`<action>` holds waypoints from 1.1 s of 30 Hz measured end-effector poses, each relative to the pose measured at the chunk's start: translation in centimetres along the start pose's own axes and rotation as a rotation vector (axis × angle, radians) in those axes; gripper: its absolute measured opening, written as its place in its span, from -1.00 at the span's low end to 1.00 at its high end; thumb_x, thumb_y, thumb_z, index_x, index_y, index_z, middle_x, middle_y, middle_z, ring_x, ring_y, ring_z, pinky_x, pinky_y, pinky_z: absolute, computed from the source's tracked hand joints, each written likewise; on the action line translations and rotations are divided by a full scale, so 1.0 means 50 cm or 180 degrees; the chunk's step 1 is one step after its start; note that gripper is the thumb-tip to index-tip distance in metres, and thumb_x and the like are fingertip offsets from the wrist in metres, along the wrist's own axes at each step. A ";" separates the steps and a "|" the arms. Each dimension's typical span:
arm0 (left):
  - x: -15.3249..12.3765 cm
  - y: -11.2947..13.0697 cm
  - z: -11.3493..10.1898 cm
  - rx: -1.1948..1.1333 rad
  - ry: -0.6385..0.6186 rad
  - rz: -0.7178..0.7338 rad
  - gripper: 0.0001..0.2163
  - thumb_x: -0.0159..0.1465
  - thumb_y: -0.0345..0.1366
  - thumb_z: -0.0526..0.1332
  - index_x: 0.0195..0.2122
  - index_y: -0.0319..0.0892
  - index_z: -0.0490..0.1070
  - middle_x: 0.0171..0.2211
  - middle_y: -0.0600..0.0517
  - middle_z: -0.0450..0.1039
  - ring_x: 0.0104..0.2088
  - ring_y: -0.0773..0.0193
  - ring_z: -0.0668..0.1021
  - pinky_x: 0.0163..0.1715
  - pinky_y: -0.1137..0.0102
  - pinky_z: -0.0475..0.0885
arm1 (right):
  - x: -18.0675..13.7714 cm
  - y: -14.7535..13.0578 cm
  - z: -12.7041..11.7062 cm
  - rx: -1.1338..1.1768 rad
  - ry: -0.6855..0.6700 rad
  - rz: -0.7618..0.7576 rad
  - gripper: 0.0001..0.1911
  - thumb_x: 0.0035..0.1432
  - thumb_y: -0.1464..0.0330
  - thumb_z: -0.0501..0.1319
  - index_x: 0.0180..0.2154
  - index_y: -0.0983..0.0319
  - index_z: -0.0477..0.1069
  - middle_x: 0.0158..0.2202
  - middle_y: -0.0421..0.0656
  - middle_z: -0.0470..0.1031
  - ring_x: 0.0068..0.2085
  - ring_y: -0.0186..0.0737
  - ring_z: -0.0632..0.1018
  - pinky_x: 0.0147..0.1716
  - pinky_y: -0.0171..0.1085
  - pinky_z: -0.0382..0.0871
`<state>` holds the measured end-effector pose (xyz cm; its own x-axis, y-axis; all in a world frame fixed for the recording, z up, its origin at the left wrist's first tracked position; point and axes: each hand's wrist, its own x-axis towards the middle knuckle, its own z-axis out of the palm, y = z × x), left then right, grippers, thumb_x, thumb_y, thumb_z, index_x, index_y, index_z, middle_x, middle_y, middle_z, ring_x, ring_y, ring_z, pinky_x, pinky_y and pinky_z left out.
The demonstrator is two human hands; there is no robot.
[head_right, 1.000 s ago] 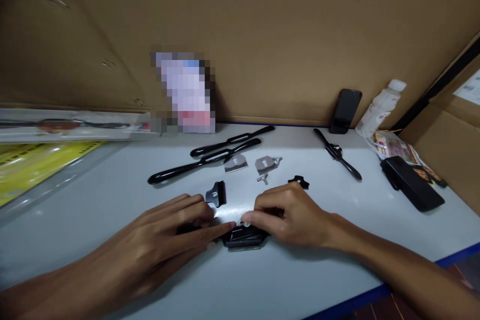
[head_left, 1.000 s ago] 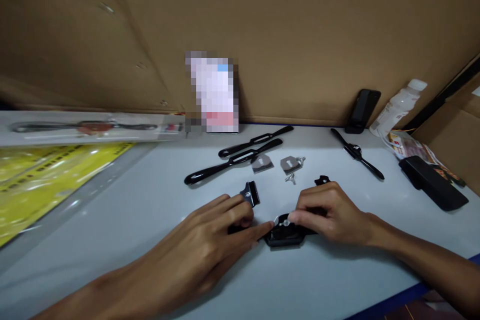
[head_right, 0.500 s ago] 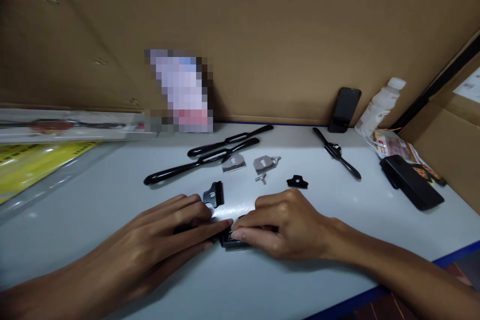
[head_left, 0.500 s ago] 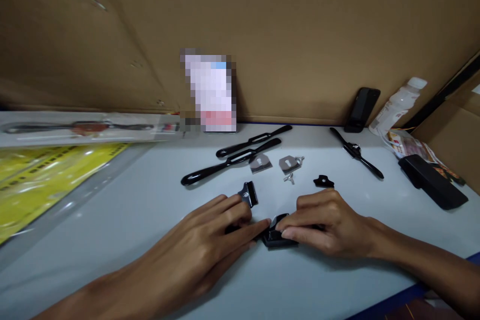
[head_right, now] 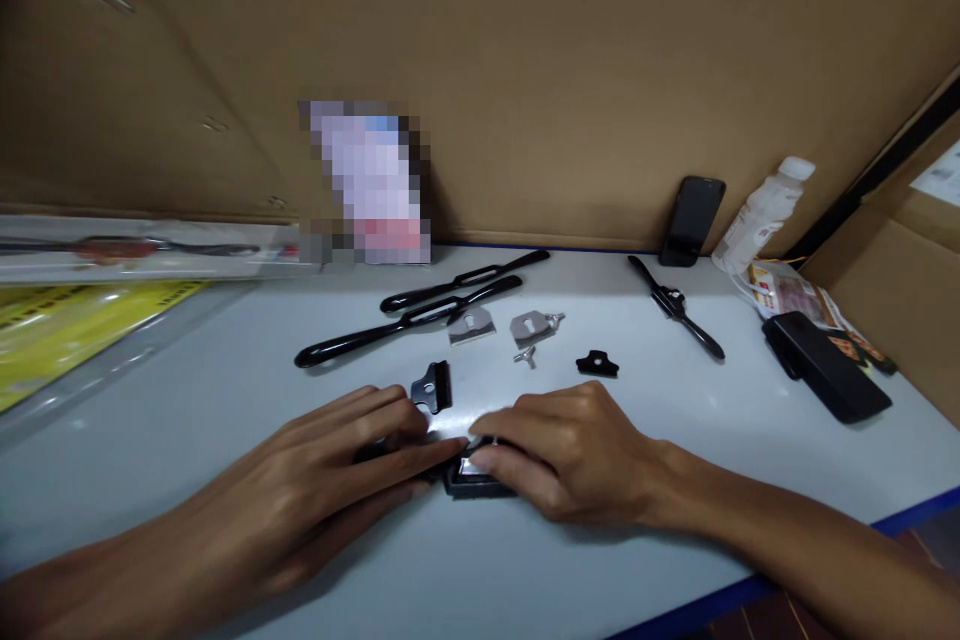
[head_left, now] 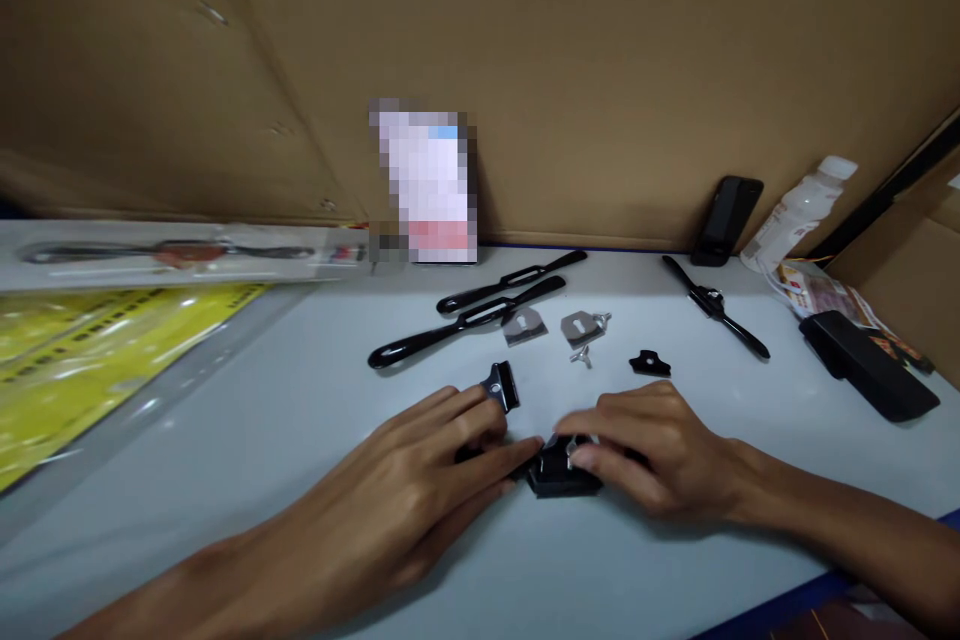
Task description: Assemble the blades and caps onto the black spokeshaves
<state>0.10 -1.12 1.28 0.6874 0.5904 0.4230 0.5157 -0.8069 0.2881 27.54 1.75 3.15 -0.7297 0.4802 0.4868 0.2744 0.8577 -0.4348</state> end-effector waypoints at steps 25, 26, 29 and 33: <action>0.001 0.001 -0.014 -0.0026 -0.0347 -0.0029 -0.46 0.45 -0.52 0.10 0.42 -0.03 0.32 -0.18 0.03 0.54 -0.20 0.18 0.57 -0.15 0.33 0.46 | 0.004 0.004 0.013 -0.0022 0.0185 0.0533 -0.44 0.65 0.24 0.02 -0.37 0.28 0.58 -0.49 -0.20 0.45 -0.46 -0.33 0.43 -0.43 -0.31 0.28; 0.001 0.001 -0.013 -0.0029 -0.0353 -0.0031 -0.47 0.45 -0.51 0.10 0.41 -0.04 0.33 -0.18 0.03 0.54 -0.19 0.17 0.57 -0.16 0.33 0.46 | 0.004 0.004 0.014 -0.0010 0.0232 0.0584 -0.45 0.64 0.26 0.04 -0.40 0.27 0.56 -0.50 -0.20 0.44 -0.47 -0.34 0.42 -0.43 -0.31 0.27; 0.003 0.000 -0.008 -0.0035 -0.0252 0.0000 -0.51 0.46 -0.51 0.07 0.38 -0.06 0.37 -0.19 0.02 0.53 -0.20 0.16 0.57 -0.15 0.31 0.46 | 0.003 0.005 0.015 -0.0031 0.0269 0.0556 -0.44 0.63 0.27 0.06 -0.43 0.27 0.55 -0.51 -0.21 0.42 -0.48 -0.35 0.40 -0.45 -0.31 0.24; 0.006 0.000 -0.008 -0.0044 -0.0304 0.0005 -0.50 0.46 -0.51 0.08 0.39 -0.06 0.36 -0.18 0.02 0.54 -0.21 0.18 0.57 -0.15 0.31 0.47 | -0.001 0.009 0.015 -0.0044 0.0235 0.0448 -0.42 0.64 0.23 0.05 -0.39 0.29 0.62 -0.50 -0.20 0.41 -0.48 -0.35 0.41 -0.46 -0.31 0.24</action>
<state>0.08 -0.96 1.74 0.7342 0.5877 0.3399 0.5079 -0.8077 0.2995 27.22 1.95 2.36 -0.6354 0.6077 0.4764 0.3797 0.7831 -0.4925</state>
